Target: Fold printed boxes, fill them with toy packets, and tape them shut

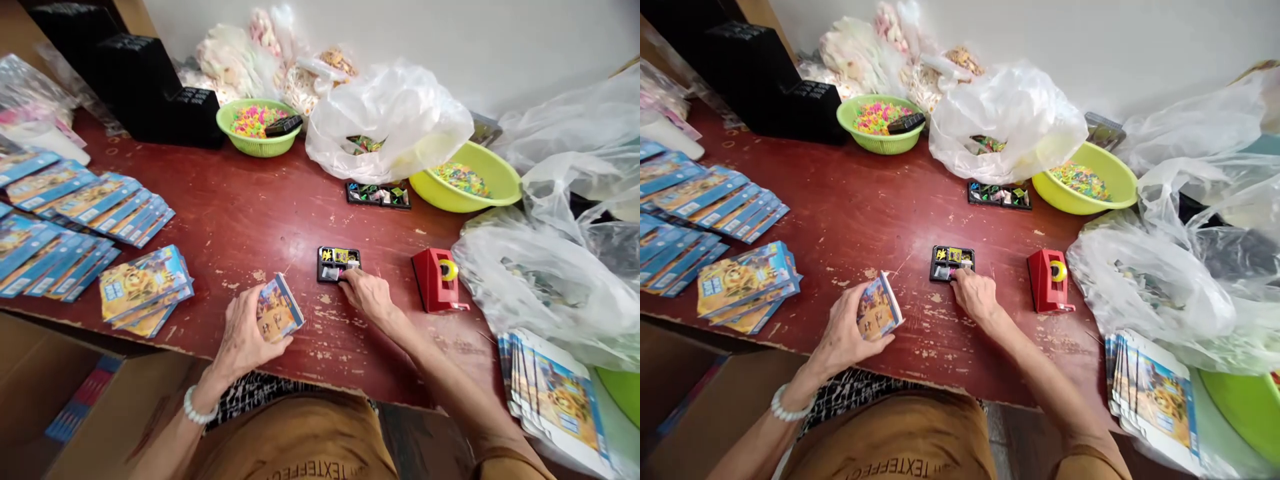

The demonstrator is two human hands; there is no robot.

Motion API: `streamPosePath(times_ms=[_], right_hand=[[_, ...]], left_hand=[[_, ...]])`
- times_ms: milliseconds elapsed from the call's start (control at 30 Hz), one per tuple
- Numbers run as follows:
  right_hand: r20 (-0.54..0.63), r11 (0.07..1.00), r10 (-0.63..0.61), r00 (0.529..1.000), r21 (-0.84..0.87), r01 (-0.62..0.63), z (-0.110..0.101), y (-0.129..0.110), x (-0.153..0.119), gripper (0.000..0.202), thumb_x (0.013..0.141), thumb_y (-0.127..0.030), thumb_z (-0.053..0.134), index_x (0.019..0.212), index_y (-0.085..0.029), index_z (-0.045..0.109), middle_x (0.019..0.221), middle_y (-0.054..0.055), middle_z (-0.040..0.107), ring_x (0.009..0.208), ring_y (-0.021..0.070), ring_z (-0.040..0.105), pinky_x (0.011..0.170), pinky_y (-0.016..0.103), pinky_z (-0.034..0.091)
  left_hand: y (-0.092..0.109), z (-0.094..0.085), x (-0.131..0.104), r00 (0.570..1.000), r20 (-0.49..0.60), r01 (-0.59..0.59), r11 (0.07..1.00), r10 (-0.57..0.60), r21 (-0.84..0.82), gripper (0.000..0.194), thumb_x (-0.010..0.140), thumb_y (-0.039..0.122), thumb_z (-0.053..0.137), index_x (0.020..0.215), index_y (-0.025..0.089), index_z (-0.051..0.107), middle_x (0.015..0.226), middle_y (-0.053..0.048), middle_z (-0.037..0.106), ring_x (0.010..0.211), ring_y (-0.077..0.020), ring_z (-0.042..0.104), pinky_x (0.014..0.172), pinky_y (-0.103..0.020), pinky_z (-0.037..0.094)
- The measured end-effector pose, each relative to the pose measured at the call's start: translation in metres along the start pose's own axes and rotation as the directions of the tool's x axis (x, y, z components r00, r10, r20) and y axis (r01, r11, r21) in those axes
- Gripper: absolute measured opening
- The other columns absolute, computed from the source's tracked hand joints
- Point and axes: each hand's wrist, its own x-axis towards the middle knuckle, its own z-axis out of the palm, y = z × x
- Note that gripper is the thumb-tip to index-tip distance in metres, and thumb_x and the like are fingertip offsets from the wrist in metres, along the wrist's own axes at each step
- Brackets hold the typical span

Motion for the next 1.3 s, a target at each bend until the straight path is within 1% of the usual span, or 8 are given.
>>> streamPosePath(times_ms=[133, 300, 567, 800, 900, 1067, 1200, 1300], right_hand=[[-0.185, 0.895, -0.051, 0.981, 0.428, 0.127, 0.014, -0.002, -0.057, 0.032, 0.104, -0.036, 0.05, 0.118, -0.02, 0.073, 0.112, 0.013, 0.08, 0.091, 0.0242, 0.076, 0.074, 0.031, 0.054], [-0.139, 0.387, -0.222, 0.965, 0.896, 0.218, 0.02, -0.026, -0.084, 0.047, 0.1, -0.054, 0.058, 0.128, -0.018, 0.069, 0.112, 0.01, 0.079, 0.097, 0.0236, 0.074, 0.085, 0.036, 0.059], [-0.153, 0.441, -0.277, 0.949, 0.857, 0.267, 0.037, -0.038, -0.067, 0.028, 0.099, -0.041, 0.061, 0.106, -0.02, 0.079, 0.113, 0.01, 0.073, 0.104, 0.024, 0.068, 0.092, 0.041, 0.057], [-0.128, 0.182, -0.494, 0.86, 0.952, 0.247, 0.016, -0.039, -0.074, 0.043, 0.1, -0.059, 0.058, 0.103, -0.023, 0.08, 0.13, 0.009, 0.068, 0.124, 0.0248, 0.064, 0.109, 0.045, 0.052], [-0.181, 0.332, -0.558, 0.81, 0.845, 0.418, 0.004, -0.013, -0.055, 0.045, 0.095, -0.063, 0.064, 0.12, -0.026, 0.076, 0.147, 0.01, 0.06, 0.138, 0.0283, 0.056, 0.114, 0.052, 0.047], [-0.152, 0.891, -0.358, 0.921, 0.238, 0.386, 0.007, 0.033, 0.004, 0.106, 0.068, -0.05, 0.093, 0.159, -0.029, 0.043, 0.168, 0.019, 0.036, 0.152, 0.0476, 0.032, 0.116, 0.075, 0.03], [-0.001, 0.92, -0.365, 0.931, 0.149, 0.361, 0.015, 0.041, 0.027, 0.107, 0.067, -0.037, 0.093, 0.159, -0.019, 0.041, 0.159, 0.022, 0.046, 0.145, 0.0444, 0.041, 0.115, 0.065, 0.039], [-0.054, 0.903, -0.386, 0.921, 0.182, 0.389, 0.017, 0.038, 0.025, 0.096, 0.071, -0.034, 0.087, 0.156, -0.017, 0.045, 0.148, 0.021, 0.053, 0.133, 0.0391, 0.052, 0.109, 0.058, 0.048]], left_hand=[[0.014, -0.001, -0.004, 1.0, 0.002, -0.001, 1.0, 0.001, 0.009, 0.095, 0.06, 0.034, 0.084, 0.143, 0.019, 0.039, 0.13, -0.019, 0.062, 0.115, -0.0393, 0.063, 0.099, -0.057, 0.051], [0.043, 0.003, -0.011, 0.998, 0.061, -0.042, 0.989, 0.033, 0.142, 0.092, 0.066, 0.03, 0.077, 0.148, 0.016, 0.038, 0.137, -0.023, 0.06, 0.125, -0.0438, 0.058, 0.112, -0.069, 0.036], [0.044, 0.008, -0.024, 0.984, 0.107, -0.17, 0.944, 0.145, 0.283, 0.085, 0.078, 0.031, 0.073, 0.153, 0.017, 0.038, 0.146, -0.025, 0.053, 0.131, -0.0462, 0.051, 0.119, -0.074, 0.018], [0.043, 0.003, -0.023, 0.985, 0.084, -0.167, 0.965, 0.152, 0.202, 0.084, 0.076, 0.035, 0.076, 0.15, 0.015, 0.041, 0.136, -0.024, 0.062, 0.122, -0.0418, 0.059, 0.112, -0.065, 0.036], [0.037, -0.008, -0.016, 0.989, 0.085, -0.123, 0.991, 0.118, 0.06, 0.087, 0.067, 0.03, 0.081, 0.145, 0.017, 0.045, 0.134, -0.021, 0.065, 0.118, -0.0393, 0.063, 0.105, -0.059, 0.047], [0.018, -0.02, -0.005, 0.996, 0.085, 0.024, 0.962, 0.0, -0.274, 0.086, 0.064, 0.029, 0.086, 0.142, 0.025, 0.05, 0.137, -0.014, 0.066, 0.122, -0.035, 0.065, 0.107, -0.057, 0.052], [0.008, -0.023, -0.002, 0.981, 0.183, 0.134, 0.891, -0.059, -0.434, 0.09, 0.062, 0.035, 0.089, 0.143, 0.021, 0.052, 0.142, -0.016, 0.064, 0.126, -0.0334, 0.064, 0.11, -0.053, 0.052], [0.006, -0.022, 0.001, 0.978, 0.198, 0.144, 0.892, -0.062, -0.428, 0.093, 0.062, 0.037, 0.09, 0.145, 0.02, 0.05, 0.145, -0.018, 0.061, 0.133, -0.0346, 0.06, 0.113, -0.053, 0.049]])
